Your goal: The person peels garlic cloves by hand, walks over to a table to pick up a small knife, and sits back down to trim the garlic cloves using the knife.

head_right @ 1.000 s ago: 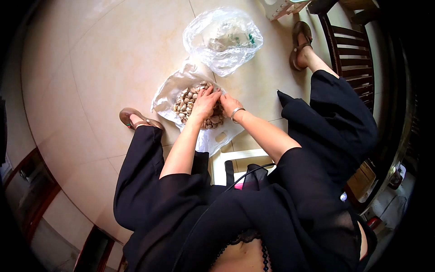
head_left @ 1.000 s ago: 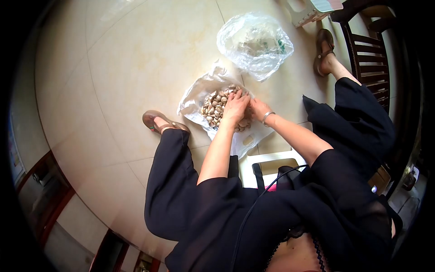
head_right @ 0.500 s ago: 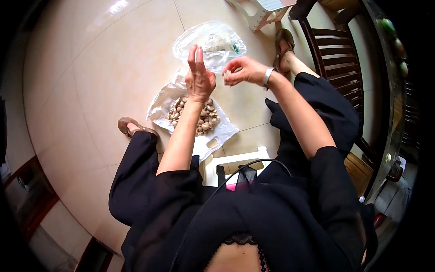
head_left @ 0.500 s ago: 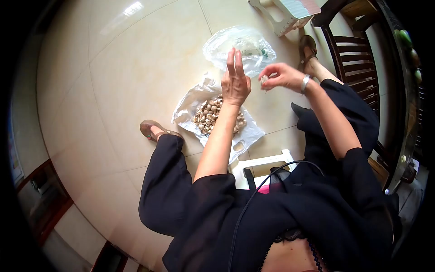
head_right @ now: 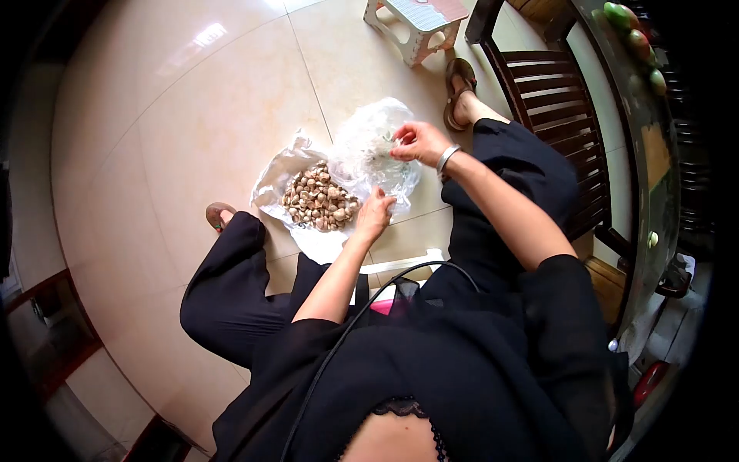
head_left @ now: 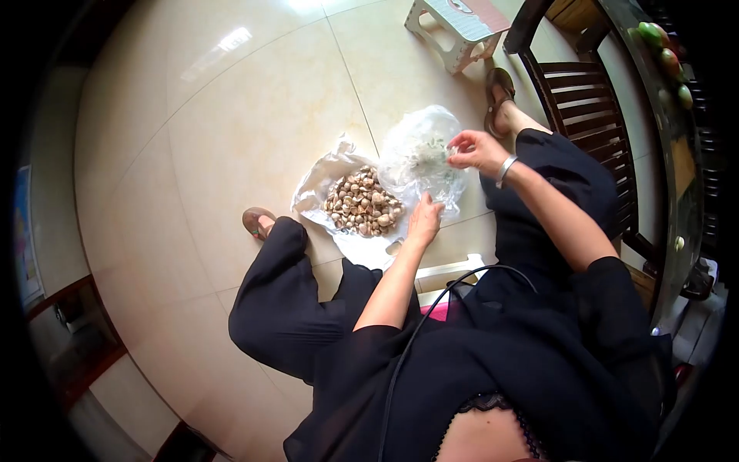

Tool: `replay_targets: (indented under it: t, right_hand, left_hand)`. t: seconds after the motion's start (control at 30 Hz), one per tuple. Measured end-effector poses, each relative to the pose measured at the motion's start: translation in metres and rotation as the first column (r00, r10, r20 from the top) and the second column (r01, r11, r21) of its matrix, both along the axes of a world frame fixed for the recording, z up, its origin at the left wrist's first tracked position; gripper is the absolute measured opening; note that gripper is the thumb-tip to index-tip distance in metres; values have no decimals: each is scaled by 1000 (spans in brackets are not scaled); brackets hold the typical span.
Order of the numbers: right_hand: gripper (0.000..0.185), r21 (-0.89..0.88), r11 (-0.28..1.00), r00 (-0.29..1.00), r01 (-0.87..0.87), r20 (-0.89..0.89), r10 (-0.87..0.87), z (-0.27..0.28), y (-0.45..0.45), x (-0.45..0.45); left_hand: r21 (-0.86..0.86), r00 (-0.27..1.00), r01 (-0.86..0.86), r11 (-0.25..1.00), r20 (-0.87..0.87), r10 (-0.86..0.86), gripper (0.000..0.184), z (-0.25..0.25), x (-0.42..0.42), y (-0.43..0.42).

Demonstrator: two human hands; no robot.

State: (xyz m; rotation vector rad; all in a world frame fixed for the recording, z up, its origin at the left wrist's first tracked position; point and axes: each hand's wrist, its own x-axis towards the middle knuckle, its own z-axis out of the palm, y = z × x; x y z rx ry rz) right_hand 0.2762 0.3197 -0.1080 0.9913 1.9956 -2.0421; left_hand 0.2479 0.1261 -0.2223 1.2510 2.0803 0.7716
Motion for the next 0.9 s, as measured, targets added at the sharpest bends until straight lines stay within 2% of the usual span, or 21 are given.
replay_targets:
  t: [0.03,0.07,0.1,0.17,0.27,0.33,0.4,0.47,0.5,0.6,0.67,0.7,0.73,0.8,0.83,0.9]
  right_hand:
    - [24,111,992,998,-53,27,50,0,-7,3]
    - [26,218,970,994,-106,58,95,1,-13,5]
    - [30,287,948,987,-141,111,113,2,-16,6]
    - [31,338,929,987,-153,100,126,-2,-18,8]
    - [30,404,900,986,-165,83,143,4,-20,7]
    - [28,315,944,995,-99,24,96,12,-22,8]
    - [28,312,946,996,-87,8,89,16,-26,11]
    - [30,103,995,998,-6,-59,12,16,-29,18]
    - [30,67,998,998,13,-65,-9,21,-32,22]
    - [28,74,996,998,44,-49,-41,29,-36,34]
    - [27,82,996,998,47,-44,-44,34,-40,40]
    - [27,44,997,997,70,-38,-69,41,-45,43]
    - [27,7,996,995,91,-30,-91,46,-49,45]
    - [26,7,997,996,83,-38,-83,53,-57,46]
    - [26,-22,997,996,77,-43,-78,56,-60,45]
    - [27,6,1000,992,21,-121,-20,55,-64,41]
  left_hand:
    - [-118,998,63,991,-4,-64,49,0,4,-4]
    - [-116,998,59,991,-9,-60,49,-1,6,-7]
    - [-261,993,120,958,37,-114,62,10,4,-8]
    - [-473,960,276,837,174,-218,88,33,-7,-8]
    - [-527,968,252,812,148,-204,89,56,-16,-10]
    - [-503,967,253,827,127,-219,82,54,-22,-16]
    - [-527,973,196,827,-3,-232,72,52,-24,-20]
    - [-532,973,166,830,-46,-225,68,56,-24,-26]
    - [-550,972,145,822,-77,-223,67,62,-23,-28]
    - [-549,966,108,829,-139,-219,61,66,-19,-30]
    - [-811,952,104,576,-86,-293,59,74,-23,-31]
    - [-883,947,81,462,-77,-313,58,72,-25,-36]
    - [-893,936,91,441,-74,-343,62,71,-26,-44]
    - [-790,932,119,602,-120,-342,56,70,-26,-52]
    - [-786,932,111,608,-130,-339,56,64,-28,-49]
    - [-495,945,125,860,-205,-256,40,57,-25,-42]
